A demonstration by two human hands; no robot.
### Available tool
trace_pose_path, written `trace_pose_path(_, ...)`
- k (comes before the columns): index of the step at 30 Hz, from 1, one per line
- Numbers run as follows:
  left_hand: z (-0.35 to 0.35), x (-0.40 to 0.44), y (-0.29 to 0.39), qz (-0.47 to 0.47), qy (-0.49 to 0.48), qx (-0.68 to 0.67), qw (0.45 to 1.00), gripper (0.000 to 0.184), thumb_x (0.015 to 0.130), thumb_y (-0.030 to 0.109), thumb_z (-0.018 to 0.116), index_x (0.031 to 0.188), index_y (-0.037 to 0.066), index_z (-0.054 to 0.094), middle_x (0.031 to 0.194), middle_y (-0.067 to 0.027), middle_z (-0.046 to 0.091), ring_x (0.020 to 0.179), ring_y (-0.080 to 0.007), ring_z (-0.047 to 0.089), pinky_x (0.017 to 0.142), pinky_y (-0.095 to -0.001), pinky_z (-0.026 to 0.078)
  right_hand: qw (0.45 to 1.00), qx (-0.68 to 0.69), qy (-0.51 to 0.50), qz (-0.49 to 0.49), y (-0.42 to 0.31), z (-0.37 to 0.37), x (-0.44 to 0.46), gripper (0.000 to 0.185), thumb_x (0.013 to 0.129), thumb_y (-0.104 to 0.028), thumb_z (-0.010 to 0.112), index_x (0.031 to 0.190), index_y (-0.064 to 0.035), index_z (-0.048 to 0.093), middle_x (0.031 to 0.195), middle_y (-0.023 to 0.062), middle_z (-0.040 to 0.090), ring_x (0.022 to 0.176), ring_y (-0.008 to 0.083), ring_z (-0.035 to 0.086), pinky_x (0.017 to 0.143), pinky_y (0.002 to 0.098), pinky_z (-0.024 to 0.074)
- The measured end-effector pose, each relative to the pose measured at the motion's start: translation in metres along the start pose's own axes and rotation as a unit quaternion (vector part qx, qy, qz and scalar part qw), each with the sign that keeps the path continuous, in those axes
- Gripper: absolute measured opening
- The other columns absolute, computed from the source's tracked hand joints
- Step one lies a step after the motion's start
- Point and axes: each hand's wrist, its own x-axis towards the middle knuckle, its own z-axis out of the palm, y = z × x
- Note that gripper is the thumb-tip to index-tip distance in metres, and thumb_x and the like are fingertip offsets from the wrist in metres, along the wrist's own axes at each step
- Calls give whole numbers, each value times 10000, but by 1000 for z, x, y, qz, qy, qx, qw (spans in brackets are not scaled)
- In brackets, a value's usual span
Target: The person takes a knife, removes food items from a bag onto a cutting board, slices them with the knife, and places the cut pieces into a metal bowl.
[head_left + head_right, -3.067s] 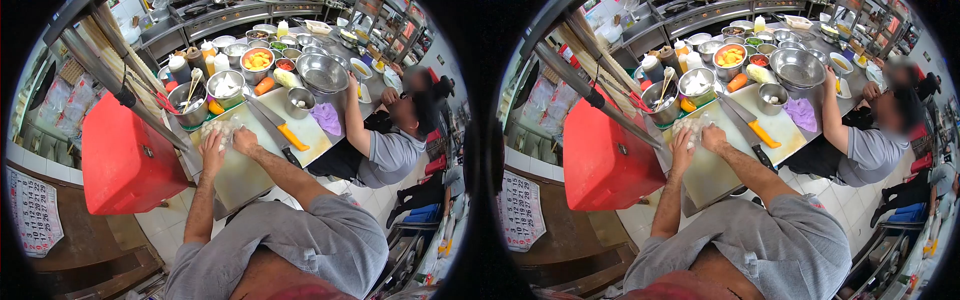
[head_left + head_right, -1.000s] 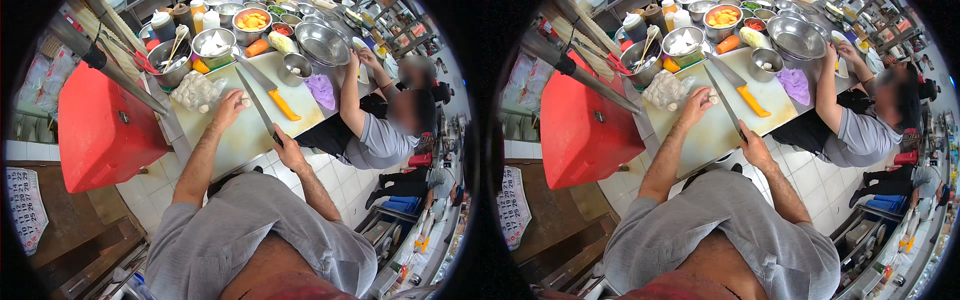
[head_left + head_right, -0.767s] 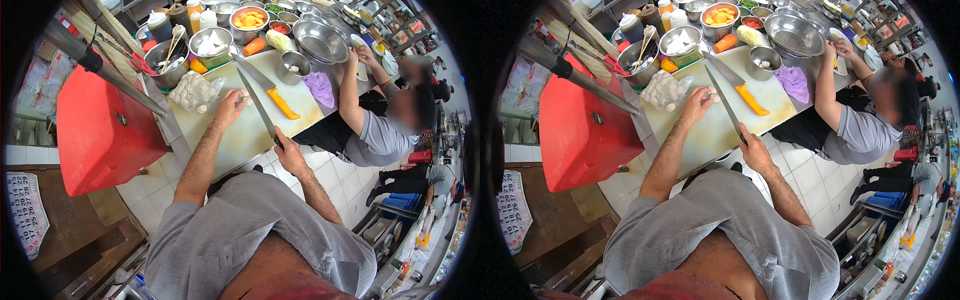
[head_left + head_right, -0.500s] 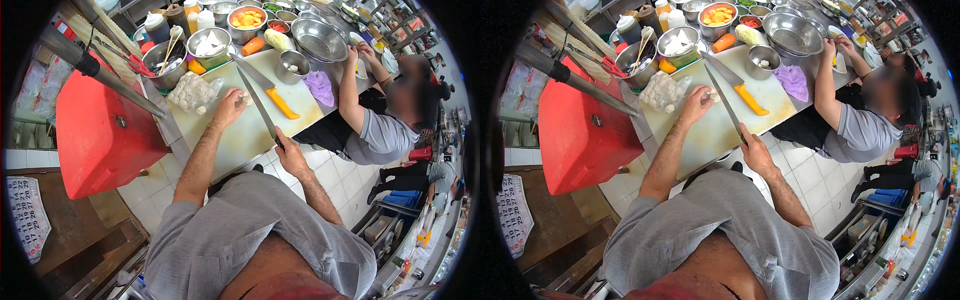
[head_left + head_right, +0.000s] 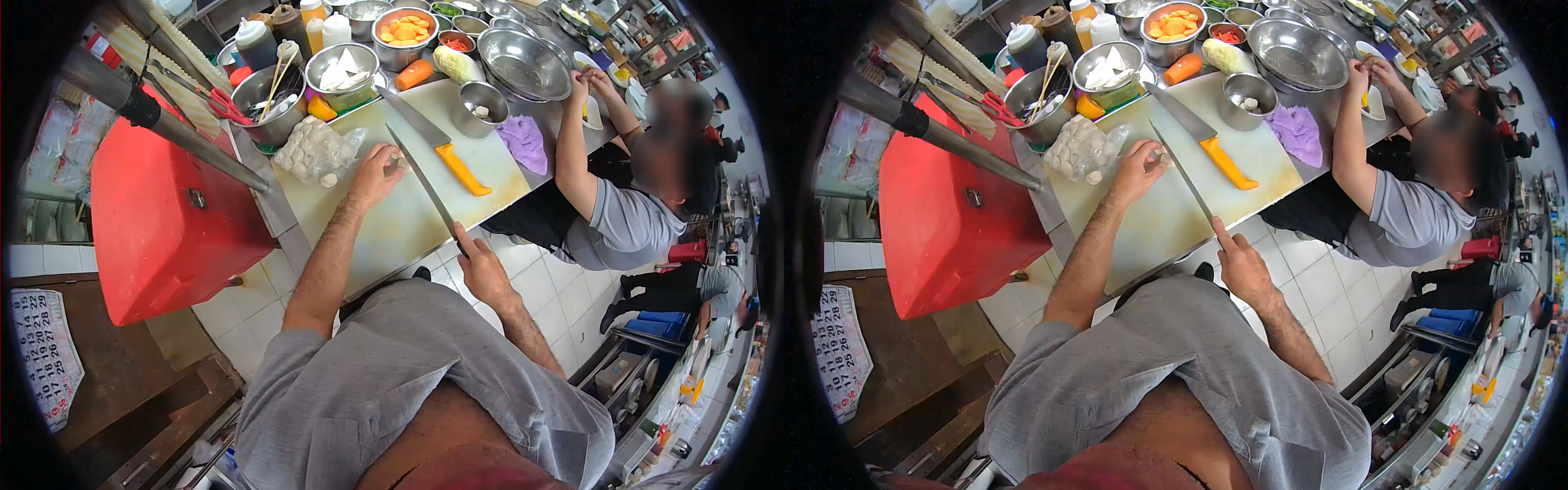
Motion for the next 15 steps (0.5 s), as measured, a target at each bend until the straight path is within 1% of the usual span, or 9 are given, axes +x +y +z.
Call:
trace_pose_path(1, 0, 0, 0, -1, 2, -6, 1000, 356, 777, 103, 691, 1100, 40, 555, 1128, -90, 547, 851, -217, 596, 757, -342, 502, 1000, 0, -1, 0, 0, 0, 1, 641, 889, -63, 520, 1464, -179, 259, 947, 212, 549, 814, 385, 598, 750, 469, 505)
trace_pose_path(3, -1, 2, 0, -5, -3, -6, 1000, 354, 775, 110, 693, 1096, 42, 559, 1122, -86, 550, 841, -212, 594, 753, -340, 502, 1000, 8, -3, 9, -2, 0, 3, 676, 863, -14, 554, 1461, -163, 276, 927, 208, 561, 847, 372, 576, 760, 443, 479)
trace_pose_path(7, -5, 5, 0, -22, -24, 7, 999, 354, 773, 131, 696, 1093, 51, 566, 1125, -74, 552, 814, -197, 590, 745, -332, 499, 1000, 14, -6, 5, -1, 1, 10, 681, 862, -10, 554, 1462, -165, 272, 940, 216, 566, 863, 375, 580, 772, 446, 481)
trace_pose_path(9, -7, 6, 1, -30, -31, 6, 999, 355, 773, 134, 695, 1094, 54, 566, 1129, -71, 553, 811, -195, 590, 742, -329, 499, 999, 28, 11, -25, 3, 5, 14, 642, 878, -38, 528, 1458, -161, 279, 960, 226, 566, 850, 391, 597, 772, 463, 500)
trace_pose_path(10, -7, 6, 1, -37, -38, 4, 999, 356, 773, 137, 694, 1095, 56, 566, 1132, -69, 553, 807, -192, 589, 740, -326, 498, 999, 29, 11, -24, 4, 6, 16, 642, 878, -38, 528, 1458, -161, 279, 960, 226, 566, 850, 391, 597, 772, 463, 500)
trace_pose_path(13, -6, 7, -2, -35, -35, 3, 999, 350, 776, 135, 690, 1093, 53, 565, 1134, -72, 552, 803, -190, 589, 740, -325, 497, 998, 61, 9, -27, 8, 13, 23, 650, 865, -14, 535, 1453, -137, 286, 984, 240, 574, 893, 400, 591, 797, 462, 492)
trace_pose_path(15, -6, 6, -4, -38, -36, -4, 999, 345, 777, 131, 688, 1090, 51, 566, 1127, -72, 553, 800, -189, 590, 734, -324, 498, 994, 87, 30, -64, 13, 21, 30, 652, 848, 12, 531, 1444, -109, 296, 988, 250, 579, 917, 405, 583, 808, 460, 485)
